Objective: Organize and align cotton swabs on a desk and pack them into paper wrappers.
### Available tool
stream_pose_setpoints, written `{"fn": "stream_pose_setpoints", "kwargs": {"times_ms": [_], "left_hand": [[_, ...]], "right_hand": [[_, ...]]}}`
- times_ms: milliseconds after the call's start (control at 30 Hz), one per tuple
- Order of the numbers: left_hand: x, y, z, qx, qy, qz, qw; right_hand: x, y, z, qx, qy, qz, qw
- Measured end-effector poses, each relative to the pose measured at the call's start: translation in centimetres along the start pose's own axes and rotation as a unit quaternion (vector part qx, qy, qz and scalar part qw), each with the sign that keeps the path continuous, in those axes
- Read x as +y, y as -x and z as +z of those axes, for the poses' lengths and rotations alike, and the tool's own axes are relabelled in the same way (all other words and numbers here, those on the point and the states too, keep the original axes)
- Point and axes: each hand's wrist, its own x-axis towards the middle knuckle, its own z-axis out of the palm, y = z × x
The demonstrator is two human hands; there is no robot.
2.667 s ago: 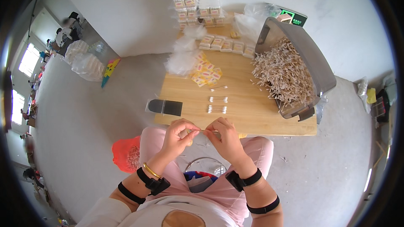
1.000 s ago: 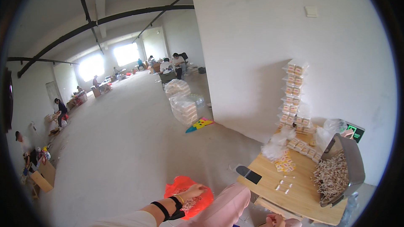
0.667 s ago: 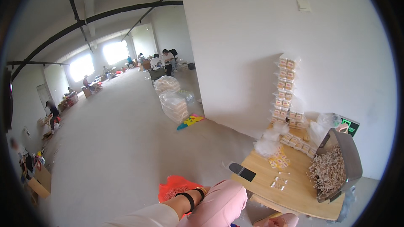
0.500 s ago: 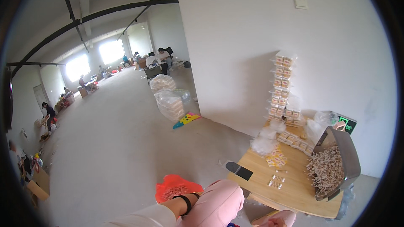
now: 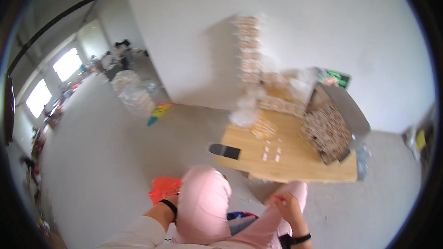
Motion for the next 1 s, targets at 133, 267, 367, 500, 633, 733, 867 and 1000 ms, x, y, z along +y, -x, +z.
{"fn": "stream_pose_setpoints", "kwargs": {"times_ms": [133, 267, 367, 500, 633, 733, 867, 1000], "left_hand": [[0.2, -1.5, 1.4, -0.063, -0.007, 0.029, 0.998], [-0.9, -2.4, 0.0, -0.075, -0.014, 0.046, 0.996], [-1.8, -2.7, -1.3, -0.065, -0.014, 0.052, 0.996], [-2.8, -3.6, -3.9, -0.04, -0.014, 0.06, 0.997], [-3.6, -4.8, -6.2, -0.017, -0.014, 0.066, 0.998], [-4.0, -5.8, -7.4, -0.001, -0.012, 0.07, 0.997], [-4.4, -7.5, -8.5, 0.024, -0.005, 0.076, 0.997], [-5.7, -8.3, -9.3, 0.056, -0.001, 0.082, 0.995]], "right_hand": [[0.0, 0.3, -0.4, 0.01, 0.014, 0.014, 1.0], [-0.3, 0.8, -0.7, -0.002, 0.015, 0.029, 0.999], [-0.7, 0.9, -0.8, -0.012, 0.012, 0.042, 0.999], [-0.3, 0.9, -0.6, -0.007, 0.0, 0.052, 0.999], [-0.2, 0.7, -0.3, -0.006, 0.004, 0.04, 0.999], [0.2, 0.7, -0.3, -0.009, 0.002, 0.045, 0.999], [0.5, 0.6, -0.4, -0.007, 0.007, 0.057, 0.998], [2.0, -0.4, -0.9, 0.004, -0.012, 0.048, 0.999]]}}
